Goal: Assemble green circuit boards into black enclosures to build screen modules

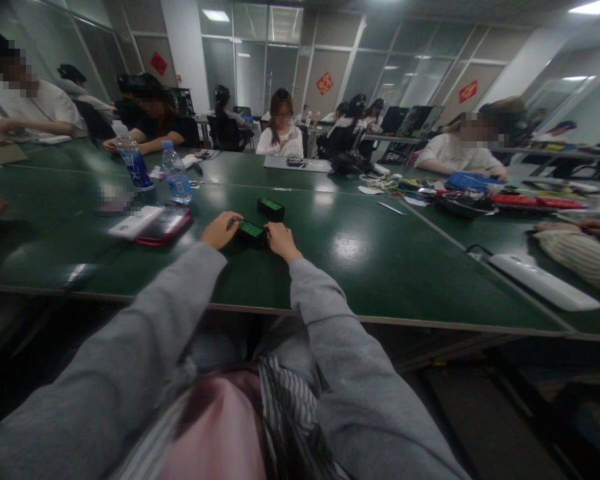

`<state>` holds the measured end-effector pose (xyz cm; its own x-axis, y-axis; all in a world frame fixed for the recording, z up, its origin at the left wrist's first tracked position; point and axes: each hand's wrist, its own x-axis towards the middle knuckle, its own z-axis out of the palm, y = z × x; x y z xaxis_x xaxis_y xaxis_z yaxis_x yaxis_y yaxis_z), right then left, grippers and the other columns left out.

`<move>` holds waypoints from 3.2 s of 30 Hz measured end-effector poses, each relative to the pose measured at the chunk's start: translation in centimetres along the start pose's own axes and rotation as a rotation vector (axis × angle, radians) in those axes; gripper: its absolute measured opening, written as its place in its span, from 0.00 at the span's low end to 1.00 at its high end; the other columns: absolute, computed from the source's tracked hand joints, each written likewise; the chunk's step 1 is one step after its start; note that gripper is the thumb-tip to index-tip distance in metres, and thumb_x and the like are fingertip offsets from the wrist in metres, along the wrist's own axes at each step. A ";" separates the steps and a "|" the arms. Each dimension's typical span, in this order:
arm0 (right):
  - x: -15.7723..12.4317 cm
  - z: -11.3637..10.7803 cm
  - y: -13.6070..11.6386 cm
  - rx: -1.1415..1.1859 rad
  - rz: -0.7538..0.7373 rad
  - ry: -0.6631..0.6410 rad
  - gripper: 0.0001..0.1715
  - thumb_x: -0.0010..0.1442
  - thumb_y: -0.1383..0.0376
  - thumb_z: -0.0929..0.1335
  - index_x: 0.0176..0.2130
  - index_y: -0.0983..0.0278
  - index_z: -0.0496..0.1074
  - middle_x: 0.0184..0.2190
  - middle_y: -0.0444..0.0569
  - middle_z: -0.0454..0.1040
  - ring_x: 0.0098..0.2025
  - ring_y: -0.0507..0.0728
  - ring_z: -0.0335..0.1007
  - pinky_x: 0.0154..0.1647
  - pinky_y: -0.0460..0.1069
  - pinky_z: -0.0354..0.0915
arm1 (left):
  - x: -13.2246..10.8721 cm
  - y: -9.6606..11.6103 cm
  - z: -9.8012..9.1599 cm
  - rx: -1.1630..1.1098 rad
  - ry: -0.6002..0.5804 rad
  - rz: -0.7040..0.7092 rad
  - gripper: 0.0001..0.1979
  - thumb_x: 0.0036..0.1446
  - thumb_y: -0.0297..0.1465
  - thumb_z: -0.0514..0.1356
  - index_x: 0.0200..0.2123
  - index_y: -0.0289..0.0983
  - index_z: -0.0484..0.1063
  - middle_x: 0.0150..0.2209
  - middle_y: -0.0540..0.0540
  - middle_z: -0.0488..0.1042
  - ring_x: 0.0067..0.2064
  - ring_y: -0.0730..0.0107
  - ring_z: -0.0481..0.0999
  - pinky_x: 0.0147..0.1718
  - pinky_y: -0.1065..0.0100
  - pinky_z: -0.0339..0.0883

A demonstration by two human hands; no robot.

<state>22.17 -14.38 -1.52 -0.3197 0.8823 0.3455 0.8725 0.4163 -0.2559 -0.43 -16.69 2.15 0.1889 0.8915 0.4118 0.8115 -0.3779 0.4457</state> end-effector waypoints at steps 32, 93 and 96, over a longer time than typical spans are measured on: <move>0.0 0.1 0.1 0.014 -0.001 0.009 0.24 0.61 0.71 0.60 0.56 0.63 0.67 0.56 0.55 0.68 0.58 0.63 0.60 0.56 0.62 0.60 | 0.1 -0.2 0.1 -0.012 -0.007 0.023 0.14 0.65 0.35 0.49 0.51 0.47 0.69 0.50 0.46 0.69 0.46 0.64 0.73 0.48 0.60 0.67; 0.1 0.1 0.1 0.018 -0.002 0.001 0.24 0.60 0.72 0.61 0.56 0.64 0.66 0.56 0.55 0.68 0.58 0.65 0.60 0.55 0.62 0.59 | -0.1 0.0 0.0 0.069 -0.019 0.031 0.15 0.66 0.35 0.47 0.52 0.47 0.67 0.51 0.46 0.69 0.47 0.61 0.73 0.46 0.60 0.67; 0.0 0.2 0.1 0.020 -0.010 0.004 0.24 0.60 0.72 0.61 0.56 0.64 0.66 0.56 0.55 0.67 0.58 0.64 0.60 0.55 0.61 0.59 | -0.1 0.0 0.0 0.074 -0.022 0.030 0.15 0.66 0.35 0.47 0.52 0.47 0.67 0.51 0.46 0.69 0.48 0.61 0.73 0.45 0.60 0.68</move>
<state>22.21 -14.26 -1.73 -0.3268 0.8771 0.3520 0.8616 0.4296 -0.2704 -0.44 -16.76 2.08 0.2259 0.8855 0.4060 0.8439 -0.3861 0.3726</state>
